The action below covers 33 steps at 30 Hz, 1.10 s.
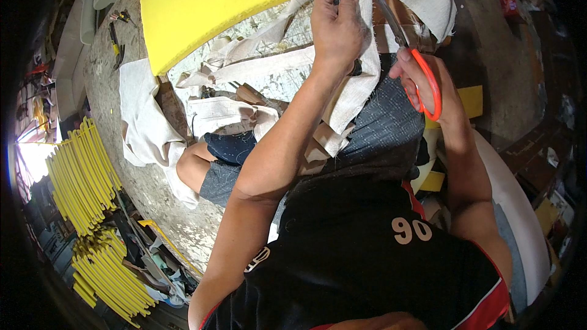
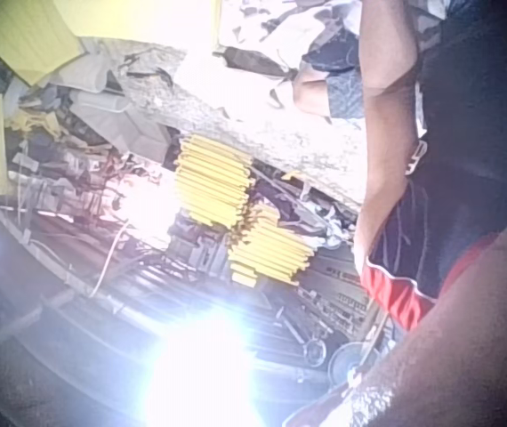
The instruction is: The person uses red-handled scissors to cut a white fabric into long strips while seated on the floor. The cut strips accumulate on the floor as the task continues.
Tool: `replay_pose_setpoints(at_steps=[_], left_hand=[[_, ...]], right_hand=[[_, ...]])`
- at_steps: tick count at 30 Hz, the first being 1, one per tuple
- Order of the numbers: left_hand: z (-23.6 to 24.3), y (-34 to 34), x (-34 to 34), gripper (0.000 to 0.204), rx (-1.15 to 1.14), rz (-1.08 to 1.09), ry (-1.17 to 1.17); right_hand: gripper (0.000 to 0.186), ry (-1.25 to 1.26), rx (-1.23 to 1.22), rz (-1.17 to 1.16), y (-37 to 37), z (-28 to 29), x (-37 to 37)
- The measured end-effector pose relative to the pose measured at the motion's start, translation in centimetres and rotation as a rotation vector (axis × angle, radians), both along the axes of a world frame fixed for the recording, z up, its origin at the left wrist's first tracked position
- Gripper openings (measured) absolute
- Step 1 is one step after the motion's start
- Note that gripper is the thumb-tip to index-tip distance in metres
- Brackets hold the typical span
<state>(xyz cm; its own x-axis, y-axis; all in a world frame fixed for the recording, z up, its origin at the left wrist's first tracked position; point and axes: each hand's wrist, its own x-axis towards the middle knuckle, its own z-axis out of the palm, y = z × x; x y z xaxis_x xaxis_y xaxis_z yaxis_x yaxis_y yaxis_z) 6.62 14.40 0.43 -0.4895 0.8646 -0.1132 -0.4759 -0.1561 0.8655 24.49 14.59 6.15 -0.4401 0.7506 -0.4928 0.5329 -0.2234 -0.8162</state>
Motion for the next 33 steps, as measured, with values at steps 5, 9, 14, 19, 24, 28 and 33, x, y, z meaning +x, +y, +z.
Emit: replay_pose_setpoints(at_steps=[5,9,14,19,24,28,33], left_hand=[[0.0,0.1,-0.2,0.015,-0.012,-0.005,0.006],[-0.7,0.4,-0.2,0.015,0.017,0.003,0.047],[-0.3,0.3,0.0,0.015,0.003,-0.004,0.005],[-0.4,0.1,-0.4,0.016,-0.001,-0.006,0.032],[-0.5,0.0,-0.7,0.016,-0.021,-0.012,0.045],[0.0,-0.2,-0.6,0.017,-0.014,-0.034,0.004],[-0.4,0.1,-0.4,0.017,-0.002,-0.028,-0.011]], right_hand=[[0.059,-0.031,-0.015,0.002,0.1,0.3,-0.1],[0.058,0.000,0.006,0.015,0.3,0.3,-0.4],[0.059,0.024,0.002,-0.003,0.5,-0.2,-0.3],[0.059,-0.010,0.048,0.006,0.5,-0.1,-0.4],[0.060,0.012,0.046,0.006,0.5,0.0,-0.6],[0.061,0.006,0.015,0.020,0.9,0.2,-0.5],[0.062,-0.027,0.037,0.047,1.1,0.5,-0.5]])
